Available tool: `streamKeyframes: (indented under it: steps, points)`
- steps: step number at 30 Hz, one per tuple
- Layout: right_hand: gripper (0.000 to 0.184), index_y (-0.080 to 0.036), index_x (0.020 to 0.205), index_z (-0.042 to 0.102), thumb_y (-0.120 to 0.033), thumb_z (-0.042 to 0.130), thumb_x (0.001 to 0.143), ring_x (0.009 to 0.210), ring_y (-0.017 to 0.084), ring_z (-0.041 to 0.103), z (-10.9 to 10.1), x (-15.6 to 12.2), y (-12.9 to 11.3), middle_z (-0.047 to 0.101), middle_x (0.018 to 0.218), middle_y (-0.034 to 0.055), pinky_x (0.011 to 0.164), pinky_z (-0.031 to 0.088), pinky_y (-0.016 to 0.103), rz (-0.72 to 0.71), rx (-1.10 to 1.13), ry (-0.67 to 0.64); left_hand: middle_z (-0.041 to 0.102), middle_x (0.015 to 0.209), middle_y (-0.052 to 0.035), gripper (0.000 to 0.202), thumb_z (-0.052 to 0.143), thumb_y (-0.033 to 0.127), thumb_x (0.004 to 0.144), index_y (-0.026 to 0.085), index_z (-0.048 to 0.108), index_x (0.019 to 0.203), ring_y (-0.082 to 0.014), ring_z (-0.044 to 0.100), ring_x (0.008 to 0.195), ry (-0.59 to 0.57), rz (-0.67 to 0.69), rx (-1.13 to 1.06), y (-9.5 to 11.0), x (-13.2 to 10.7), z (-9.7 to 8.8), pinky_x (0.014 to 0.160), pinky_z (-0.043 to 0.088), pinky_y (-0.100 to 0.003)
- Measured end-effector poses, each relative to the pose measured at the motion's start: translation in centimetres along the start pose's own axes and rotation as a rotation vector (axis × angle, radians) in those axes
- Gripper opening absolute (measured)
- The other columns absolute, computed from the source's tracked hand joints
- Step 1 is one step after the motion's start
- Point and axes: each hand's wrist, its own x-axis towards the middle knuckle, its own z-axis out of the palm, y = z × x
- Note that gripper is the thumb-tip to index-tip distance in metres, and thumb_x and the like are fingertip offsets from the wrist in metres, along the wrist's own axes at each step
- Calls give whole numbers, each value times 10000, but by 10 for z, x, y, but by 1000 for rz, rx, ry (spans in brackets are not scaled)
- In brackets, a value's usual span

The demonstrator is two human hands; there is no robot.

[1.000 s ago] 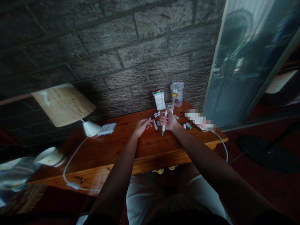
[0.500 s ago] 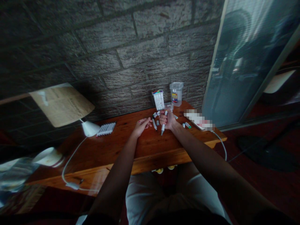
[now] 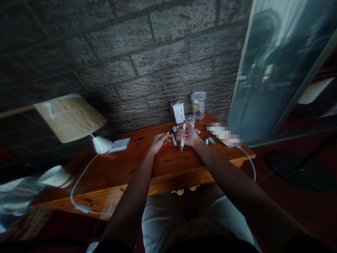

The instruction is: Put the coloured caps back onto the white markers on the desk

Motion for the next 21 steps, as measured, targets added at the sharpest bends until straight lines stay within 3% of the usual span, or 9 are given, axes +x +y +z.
streamKeyframes:
  steps: [4, 12, 16, 21]
  points:
    - [408, -196, 784, 476, -489, 326, 1024, 375, 60, 260, 3, 0, 1, 330, 512, -82, 359, 248, 151, -32, -11, 21, 651, 625, -40, 592, 724, 697, 679, 125, 710, 832, -79, 443, 487, 0, -1, 4, -4, 2, -2, 491, 289, -240]
    - [186, -182, 975, 542, -276, 385, 1010, 473, 87, 405, 3, 9, 4, 432, 596, -50, 445, 414, 165, -108, -33, 60, 651, 635, -36, 577, 717, 680, 702, 122, 714, 851, -79, 454, 497, -5, 8, -3, -7, 3, -2, 501, 299, -239]
    - [161, -203, 983, 541, -184, 381, 1002, 453, 64, 388, 2, 9, 4, 436, 606, -58, 430, 377, 128, -189, -18, 82, 648, 629, -33, 576, 721, 678, 697, 122, 713, 846, -78, 454, 496, 1, 0, -5, -6, 3, -2, 501, 299, -238]
    - [193, -233, 1007, 543, -169, 362, 1011, 415, 41, 349, 5, 2, 1, 478, 643, -49, 346, 199, 91, -181, -14, 110, 650, 627, -34, 581, 731, 675, 691, 117, 711, 853, -74, 450, 490, -7, -3, -11, -4, 2, -1, 498, 293, -233]
